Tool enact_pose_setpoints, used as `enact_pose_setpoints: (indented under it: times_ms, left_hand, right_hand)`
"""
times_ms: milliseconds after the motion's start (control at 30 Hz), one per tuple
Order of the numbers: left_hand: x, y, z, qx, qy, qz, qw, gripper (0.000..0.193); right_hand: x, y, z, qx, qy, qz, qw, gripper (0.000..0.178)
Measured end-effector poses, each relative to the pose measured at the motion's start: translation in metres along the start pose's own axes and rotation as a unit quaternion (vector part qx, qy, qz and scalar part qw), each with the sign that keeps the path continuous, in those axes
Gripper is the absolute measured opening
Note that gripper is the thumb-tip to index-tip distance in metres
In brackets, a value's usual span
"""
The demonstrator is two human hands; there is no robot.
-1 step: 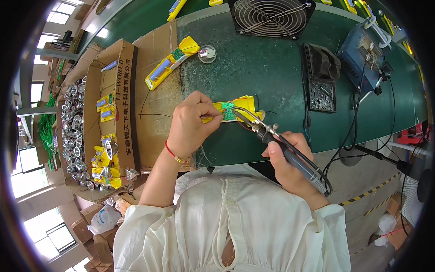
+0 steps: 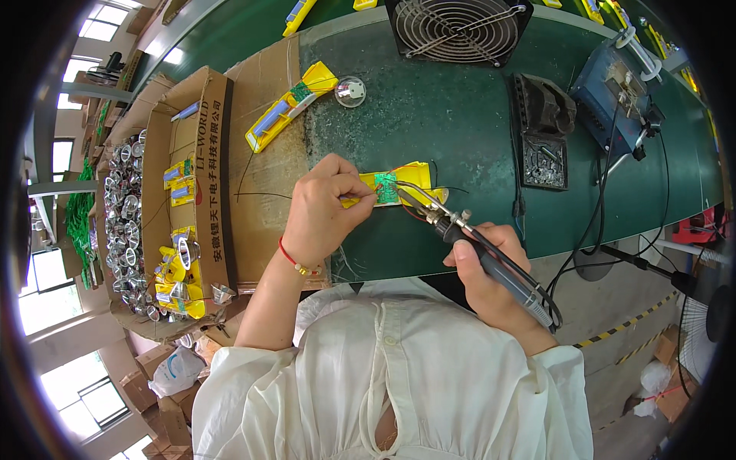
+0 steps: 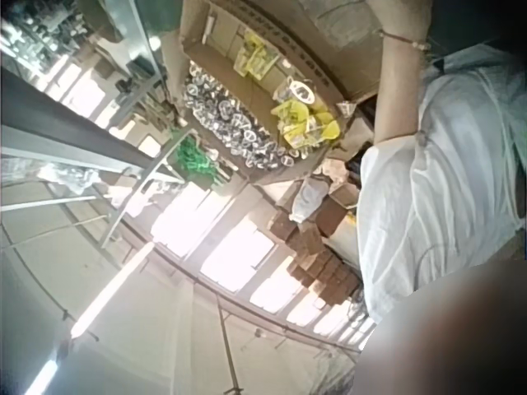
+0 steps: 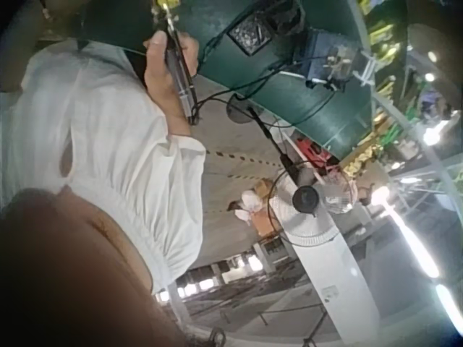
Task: Soldering electronic components into flashlight housings on an assembly line.
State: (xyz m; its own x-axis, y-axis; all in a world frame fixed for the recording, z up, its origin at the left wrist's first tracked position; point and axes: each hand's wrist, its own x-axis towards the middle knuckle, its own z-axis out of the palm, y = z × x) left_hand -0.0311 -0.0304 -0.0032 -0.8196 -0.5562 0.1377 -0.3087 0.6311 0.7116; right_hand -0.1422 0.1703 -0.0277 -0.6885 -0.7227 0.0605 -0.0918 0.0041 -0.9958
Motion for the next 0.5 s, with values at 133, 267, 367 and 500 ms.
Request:
enact_pose_setpoints:
  times_ms: [133, 267, 367, 500]
  left_hand:
    - [0.001, 0.002, -0.001, 0.003, 0.0, -0.008, 1.0, 0.004]
    - [0.0, 0.001, 0.0, -0.004, 0.012, -0.007, 1.0, 0.005]
    - [-0.002, -0.002, 0.004, -0.016, 0.024, 0.003, 1.0, 0.008]
    - [-0.016, 0.004, -0.003, -0.012, 0.149, 0.034, 0.988, 0.015]
  right_hand:
    - [-0.003, 0.006, -0.005, 0.001, 0.019, -0.01, 1.0, 0.023]
    - [-0.005, 0.009, -0.008, 0.011, 0.023, -0.027, 0.999, 0.023]
    - [-0.006, 0.004, -0.006, 0.029, 0.035, -0.02, 0.999, 0.023]
    - [-0.004, -0.001, -0.005, 0.049, 0.04, -0.014, 0.998, 0.023]
